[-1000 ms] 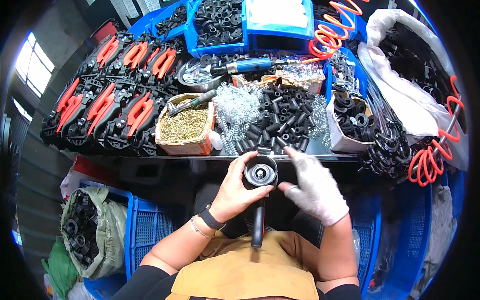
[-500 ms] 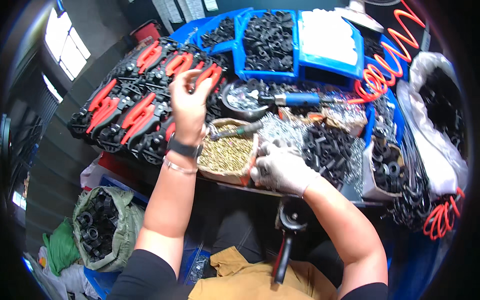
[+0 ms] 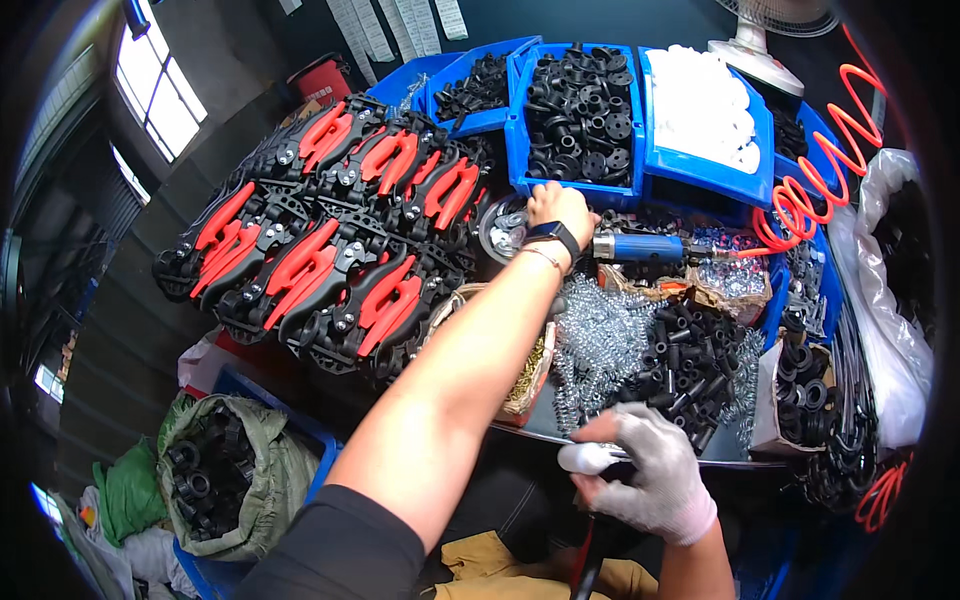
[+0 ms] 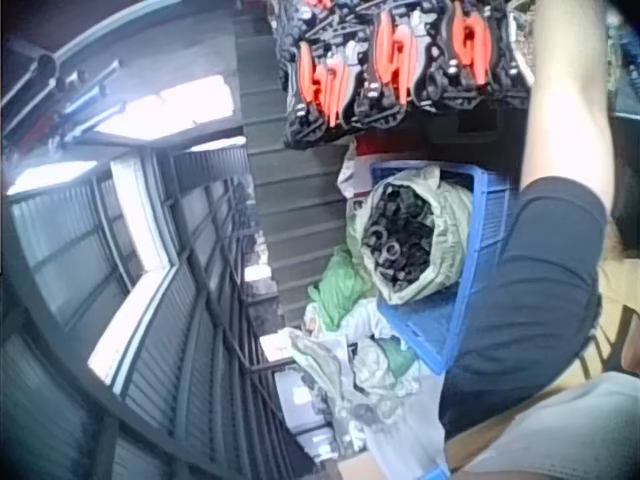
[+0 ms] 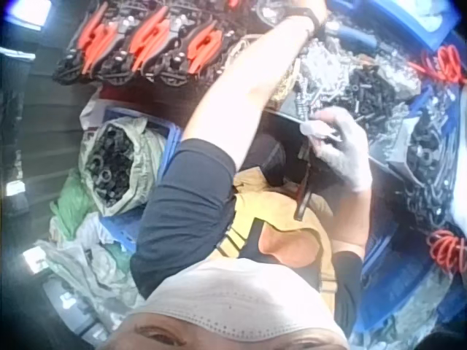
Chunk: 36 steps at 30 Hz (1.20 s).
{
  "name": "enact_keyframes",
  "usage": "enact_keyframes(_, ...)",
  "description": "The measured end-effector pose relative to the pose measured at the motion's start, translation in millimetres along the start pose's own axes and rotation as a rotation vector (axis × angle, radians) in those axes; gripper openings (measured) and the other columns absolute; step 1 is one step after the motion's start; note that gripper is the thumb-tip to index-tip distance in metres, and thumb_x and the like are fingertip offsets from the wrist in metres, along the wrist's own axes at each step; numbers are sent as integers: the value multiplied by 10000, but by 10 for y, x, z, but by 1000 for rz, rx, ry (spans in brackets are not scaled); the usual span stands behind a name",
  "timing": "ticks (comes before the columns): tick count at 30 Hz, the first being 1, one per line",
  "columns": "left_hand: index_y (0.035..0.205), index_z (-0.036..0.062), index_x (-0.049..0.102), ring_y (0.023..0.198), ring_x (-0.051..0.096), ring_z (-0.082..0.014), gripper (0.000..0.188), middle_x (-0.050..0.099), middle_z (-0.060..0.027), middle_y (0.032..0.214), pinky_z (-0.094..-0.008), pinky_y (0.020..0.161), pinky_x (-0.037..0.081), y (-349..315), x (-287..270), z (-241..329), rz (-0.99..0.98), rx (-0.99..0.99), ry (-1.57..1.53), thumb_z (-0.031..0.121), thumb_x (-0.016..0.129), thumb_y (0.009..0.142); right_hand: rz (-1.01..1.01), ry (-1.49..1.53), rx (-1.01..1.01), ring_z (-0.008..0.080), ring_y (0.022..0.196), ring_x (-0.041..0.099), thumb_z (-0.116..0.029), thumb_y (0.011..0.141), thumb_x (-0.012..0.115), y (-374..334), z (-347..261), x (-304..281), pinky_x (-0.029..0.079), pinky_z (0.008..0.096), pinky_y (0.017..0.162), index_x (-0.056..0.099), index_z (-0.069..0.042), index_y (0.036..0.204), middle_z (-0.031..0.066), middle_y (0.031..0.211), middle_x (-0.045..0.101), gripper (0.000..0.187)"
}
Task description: The person assembles complex hardware parts including plastic casings, screws, hose components, springs, and metal clips. The assembly is performed using a pneumatic screwdriver, pliers, and a crimping tool.
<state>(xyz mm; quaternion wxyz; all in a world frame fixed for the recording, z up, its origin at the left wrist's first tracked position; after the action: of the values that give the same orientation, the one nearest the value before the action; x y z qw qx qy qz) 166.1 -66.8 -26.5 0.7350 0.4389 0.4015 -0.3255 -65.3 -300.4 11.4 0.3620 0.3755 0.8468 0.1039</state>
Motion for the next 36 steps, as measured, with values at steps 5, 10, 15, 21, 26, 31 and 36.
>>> enact_keyframes(5,927,1,644,965,617,-358,377,622,-192,1010,-466,863,521,18,-380,-88,334,-103,-525,216,792,655,182,594,392,156,849,639,-46,727,786,-456,234,-216,504,290,808,630,-19,1004,86,983,649,320)
enact_keyframes(10,992,-20,559,850,660,-258,237,607,-124,920,-353,823,609,-371,-645,-240,166,-426,-2221,-150,674,831,326,436,490,118,855,603,25,805,704,-609,336,-368,501,253,780,569,-27,1070,79,1017,636,302)
enact_keyframes(15,1126,-32,508,1000,657,-217,208,640,-130,1054,-355,951,533,-1880,-1170,290,-241,-88,-1982,84,611,987,421,-199,295,198,804,667,76,779,698,-737,200,-513,526,302,726,634,-29,1034,120,928,683,283)
enact_keyframes(21,1307,2,492,1054,633,-215,544,612,-135,1186,-338,915,523,-3533,-1103,382,-496,38,-1388,-10,763,836,489,-380,-96,343,934,671,87,664,735,-899,-119,-469,545,414,846,631,-49,997,130,988,703,375)
enact_keyframes(26,1224,13,527,1065,632,-296,586,625,-159,1143,-380,894,528,-3693,-1335,462,-38,385,-895,-21,836,726,478,-678,-248,314,910,681,23,703,753,-1037,-361,-371,571,407,812,670,-74,972,97,988,714,298)
enact_keyframes(31,1201,31,537,1069,604,-308,632,619,-159,1154,-386,895,515,-3749,-1384,463,19,363,-860,25,884,672,408,-763,-287,303,917,668,-5,691,750,-1106,-452,-346,585,388,736,701,-81,945,84,1026,720,270)
enact_keyframes(36,1186,42,535,1068,601,-299,642,605,-156,1150,-385,893,516,-3761,-1390,453,-9,351,-856,36,897,656,341,-841,-343,291,980,647,-51,688,763,-1120,-527,-300,593,396,730,714,-101,929,73,1062,716,251)
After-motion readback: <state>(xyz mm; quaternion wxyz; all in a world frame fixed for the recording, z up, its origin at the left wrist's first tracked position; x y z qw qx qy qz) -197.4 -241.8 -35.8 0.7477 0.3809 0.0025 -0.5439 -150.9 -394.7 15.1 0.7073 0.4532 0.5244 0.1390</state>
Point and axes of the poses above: each hand's wrist, its own y-axis towards the middle knuckle, its own x-axis out of the palm, z = x × y, the point moved 7 cm from there along y, towards the middle knuckle
